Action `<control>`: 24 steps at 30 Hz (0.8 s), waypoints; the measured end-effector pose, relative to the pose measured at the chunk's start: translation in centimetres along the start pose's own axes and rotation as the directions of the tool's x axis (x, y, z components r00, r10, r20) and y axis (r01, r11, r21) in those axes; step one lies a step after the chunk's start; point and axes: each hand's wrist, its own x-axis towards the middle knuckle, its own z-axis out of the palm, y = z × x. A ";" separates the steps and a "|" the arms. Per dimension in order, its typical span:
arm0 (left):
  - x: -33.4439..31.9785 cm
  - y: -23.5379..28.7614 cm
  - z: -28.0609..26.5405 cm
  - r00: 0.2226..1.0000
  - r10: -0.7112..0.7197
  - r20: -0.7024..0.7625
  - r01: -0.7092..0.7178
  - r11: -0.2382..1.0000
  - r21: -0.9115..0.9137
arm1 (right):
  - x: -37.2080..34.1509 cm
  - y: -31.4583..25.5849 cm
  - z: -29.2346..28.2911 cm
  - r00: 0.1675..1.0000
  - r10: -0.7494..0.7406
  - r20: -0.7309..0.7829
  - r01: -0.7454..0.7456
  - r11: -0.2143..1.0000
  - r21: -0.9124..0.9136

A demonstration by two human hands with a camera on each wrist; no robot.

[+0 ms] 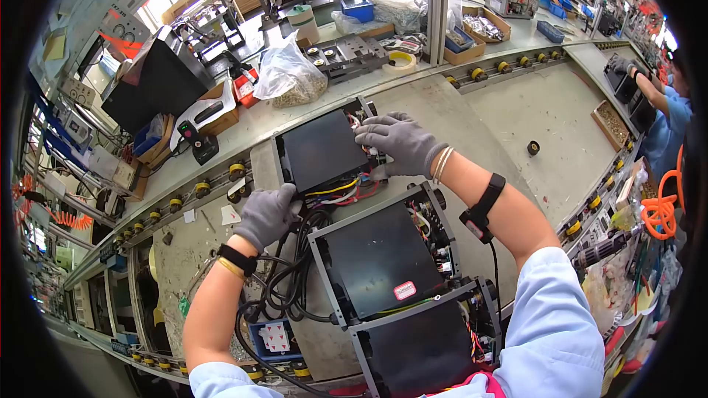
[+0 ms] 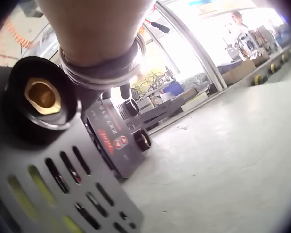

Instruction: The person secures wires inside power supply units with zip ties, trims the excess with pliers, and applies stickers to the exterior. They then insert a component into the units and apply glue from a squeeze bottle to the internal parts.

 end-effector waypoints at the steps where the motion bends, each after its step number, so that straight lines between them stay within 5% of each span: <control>1: -0.4 0.0 0.0 0.999 0.028 -0.015 -0.028 1.000 -0.004 | 0.0 -0.2 -0.1 1.000 -0.014 0.011 0.014 1.000 -0.006; 8: -2.4 0.6 -0.7 0.999 0.027 -0.033 -0.027 1.000 0.013 | 1.3 -3.1 -2.7 0.960 0.029 0.278 -0.023 0.999 -0.025; 11: -3.0 0.6 -0.4 1.000 -0.001 -0.019 0.001 1.000 0.003 | 0.4 -3.5 -1.7 0.985 0.017 0.173 -0.016 1.000 -0.008; 15: -3.0 1.1 -1.3 0.993 -0.099 0.067 0.101 0.995 -0.026 | 0.3 -3.4 -2.2 0.969 0.069 0.238 -0.089 0.993 0.077; 16: -3.1 1.0 -1.5 0.973 -0.156 0.168 0.154 0.988 0.021 | 0.5 -3.1 -2.3 0.968 0.126 0.215 -0.177 0.955 0.238; 19: -3.8 2.7 -3.4 0.980 -0.165 0.108 0.159 0.986 0.057 | 1.6 -2.6 -1.7 0.915 0.354 0.194 -0.403 0.770 0.495; 23: -6.0 5.2 -7.3 0.980 -0.192 0.047 0.195 0.979 -0.065 | 1.2 -3.1 -0.6 0.966 0.257 0.036 -0.254 0.909 0.331; 24: -6.6 6.3 -8.3 0.987 -0.163 0.006 0.164 0.984 -0.071 | 0.9 -3.3 -0.5 0.977 0.209 0.028 -0.211 0.964 0.159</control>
